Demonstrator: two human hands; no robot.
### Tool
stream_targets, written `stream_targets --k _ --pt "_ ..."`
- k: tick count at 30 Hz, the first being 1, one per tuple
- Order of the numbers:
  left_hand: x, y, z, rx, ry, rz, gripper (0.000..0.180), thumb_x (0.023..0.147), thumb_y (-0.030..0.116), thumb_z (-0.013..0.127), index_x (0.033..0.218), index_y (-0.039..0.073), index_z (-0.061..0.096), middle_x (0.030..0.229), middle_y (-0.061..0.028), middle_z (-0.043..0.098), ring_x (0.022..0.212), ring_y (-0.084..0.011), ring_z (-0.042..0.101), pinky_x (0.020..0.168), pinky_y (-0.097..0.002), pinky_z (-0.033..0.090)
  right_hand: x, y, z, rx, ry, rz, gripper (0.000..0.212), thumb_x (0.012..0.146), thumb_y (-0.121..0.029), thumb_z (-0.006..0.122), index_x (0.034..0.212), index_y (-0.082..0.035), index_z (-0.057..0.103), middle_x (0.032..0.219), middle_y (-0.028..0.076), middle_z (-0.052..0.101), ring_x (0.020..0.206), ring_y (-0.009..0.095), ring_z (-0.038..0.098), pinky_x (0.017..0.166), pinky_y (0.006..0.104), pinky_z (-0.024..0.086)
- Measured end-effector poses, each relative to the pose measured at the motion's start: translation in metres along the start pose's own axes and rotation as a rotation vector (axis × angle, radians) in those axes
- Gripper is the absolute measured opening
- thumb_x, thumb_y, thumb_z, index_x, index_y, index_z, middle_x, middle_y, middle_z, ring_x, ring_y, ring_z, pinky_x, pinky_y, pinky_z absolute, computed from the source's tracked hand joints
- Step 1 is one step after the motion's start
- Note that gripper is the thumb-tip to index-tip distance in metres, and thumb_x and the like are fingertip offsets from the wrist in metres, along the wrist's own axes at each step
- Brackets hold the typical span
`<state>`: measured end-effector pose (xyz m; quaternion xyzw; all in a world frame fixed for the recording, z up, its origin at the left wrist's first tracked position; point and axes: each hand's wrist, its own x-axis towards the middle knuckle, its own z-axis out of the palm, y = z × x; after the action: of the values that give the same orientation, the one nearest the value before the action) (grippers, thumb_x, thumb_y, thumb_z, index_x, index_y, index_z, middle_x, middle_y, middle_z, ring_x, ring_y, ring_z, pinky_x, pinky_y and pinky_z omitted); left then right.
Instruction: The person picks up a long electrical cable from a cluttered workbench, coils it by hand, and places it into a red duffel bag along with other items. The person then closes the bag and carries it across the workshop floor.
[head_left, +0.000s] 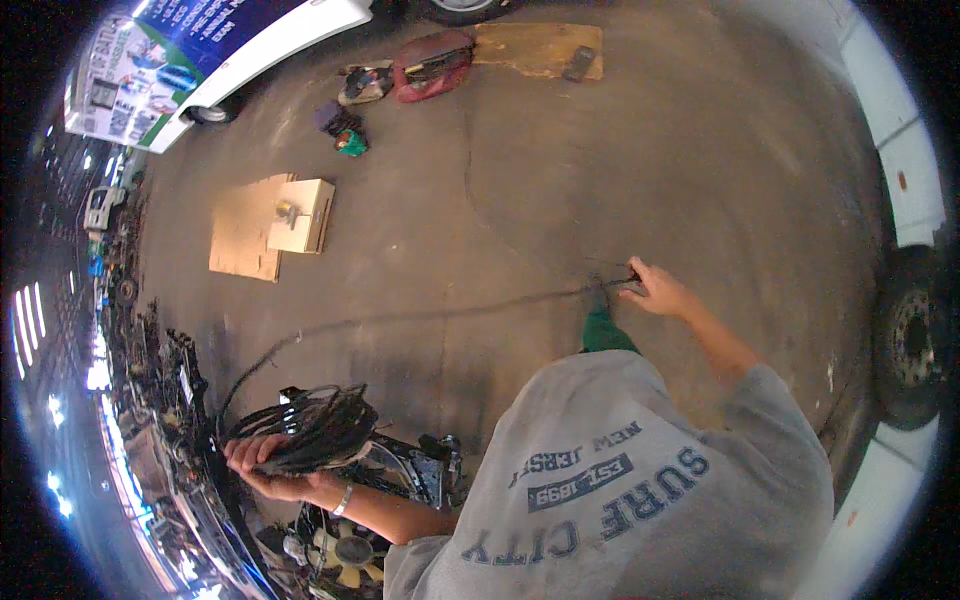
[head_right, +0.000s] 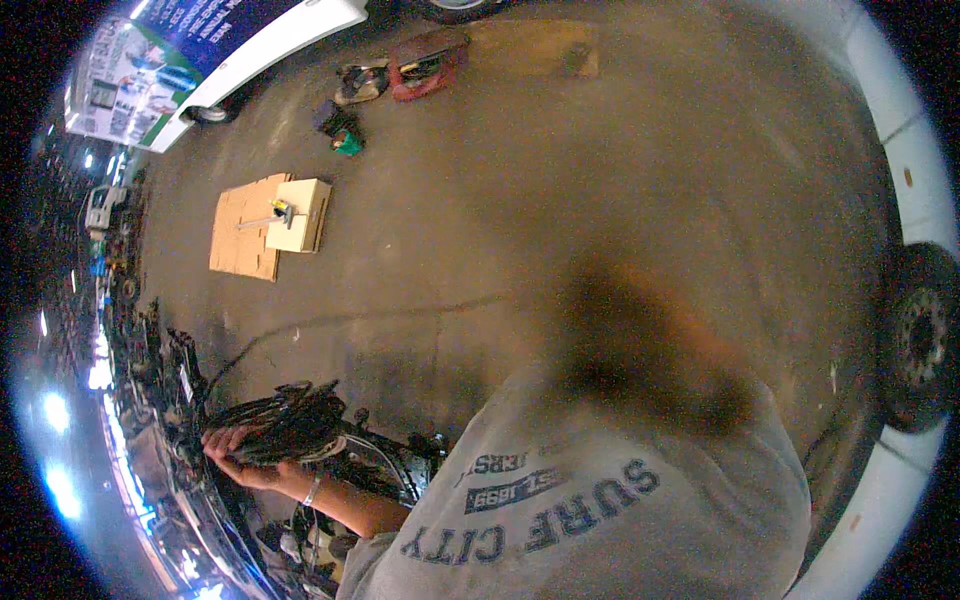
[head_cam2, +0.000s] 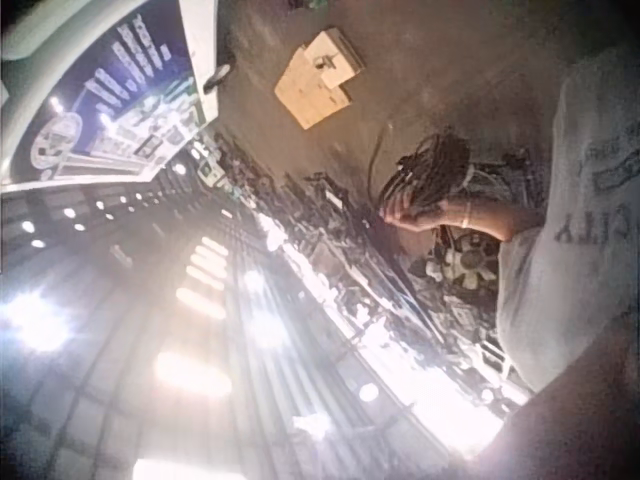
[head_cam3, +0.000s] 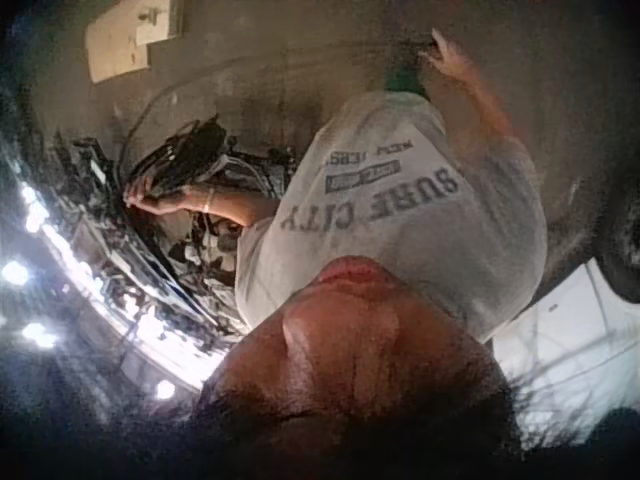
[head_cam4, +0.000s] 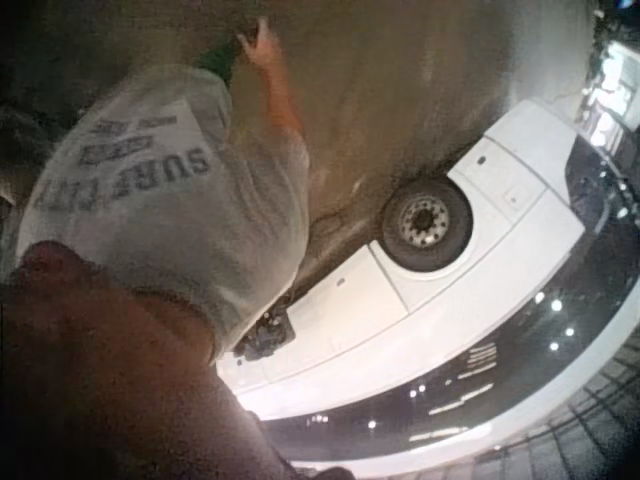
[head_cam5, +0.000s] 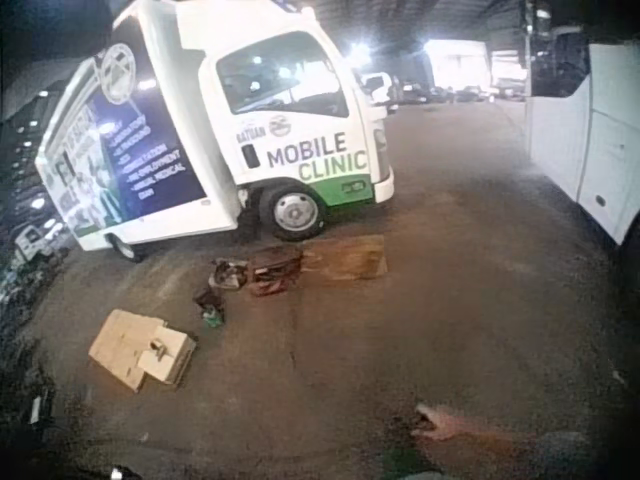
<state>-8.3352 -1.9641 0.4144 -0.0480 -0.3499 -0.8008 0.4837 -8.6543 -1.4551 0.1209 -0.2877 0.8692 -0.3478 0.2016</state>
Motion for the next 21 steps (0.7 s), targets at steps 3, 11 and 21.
stream_targets --k 3,11,21 --pt "0.008 -0.043 -0.007 0.247 0.252 0.000 0.017 0.103 0.015 0.058 0.118 0.008 0.058 0.097 0.0050 0.058 0.085 -0.0037 0.058 0.073 -0.0248 0.052 0.044 -0.029 -0.060 -0.132 0.090 -0.311 0.024 0.097 -0.030 0.066 0.110 -0.010 0.063 0.089 0.012 0.065 0.082 0.039 0.065 0.064 0.0480 0.051" --pt "0.027 -0.194 0.037 0.238 0.150 -0.417 0.021 0.107 0.022 0.055 0.121 0.006 0.055 0.106 -0.0068 0.068 0.096 -0.0175 0.068 0.080 -0.0366 0.059 0.134 -0.193 -0.204 -0.473 -0.341 -0.898 0.023 0.083 -0.020 0.067 0.105 -0.016 0.065 0.094 0.003 0.059 0.080 0.020 0.067 0.055 0.0366 0.052" --pt "0.103 -0.346 0.046 0.115 -0.091 -0.938 0.043 0.070 0.016 0.084 0.099 -0.001 0.056 0.089 -0.0179 0.069 0.079 -0.0352 0.070 0.082 -0.0565 0.058 0.336 -0.294 -0.225 -0.207 -0.122 -1.092 0.013 0.092 -0.028 0.066 0.093 -0.015 0.065 0.088 0.003 0.060 0.074 0.024 0.066 0.055 0.0382 0.051"
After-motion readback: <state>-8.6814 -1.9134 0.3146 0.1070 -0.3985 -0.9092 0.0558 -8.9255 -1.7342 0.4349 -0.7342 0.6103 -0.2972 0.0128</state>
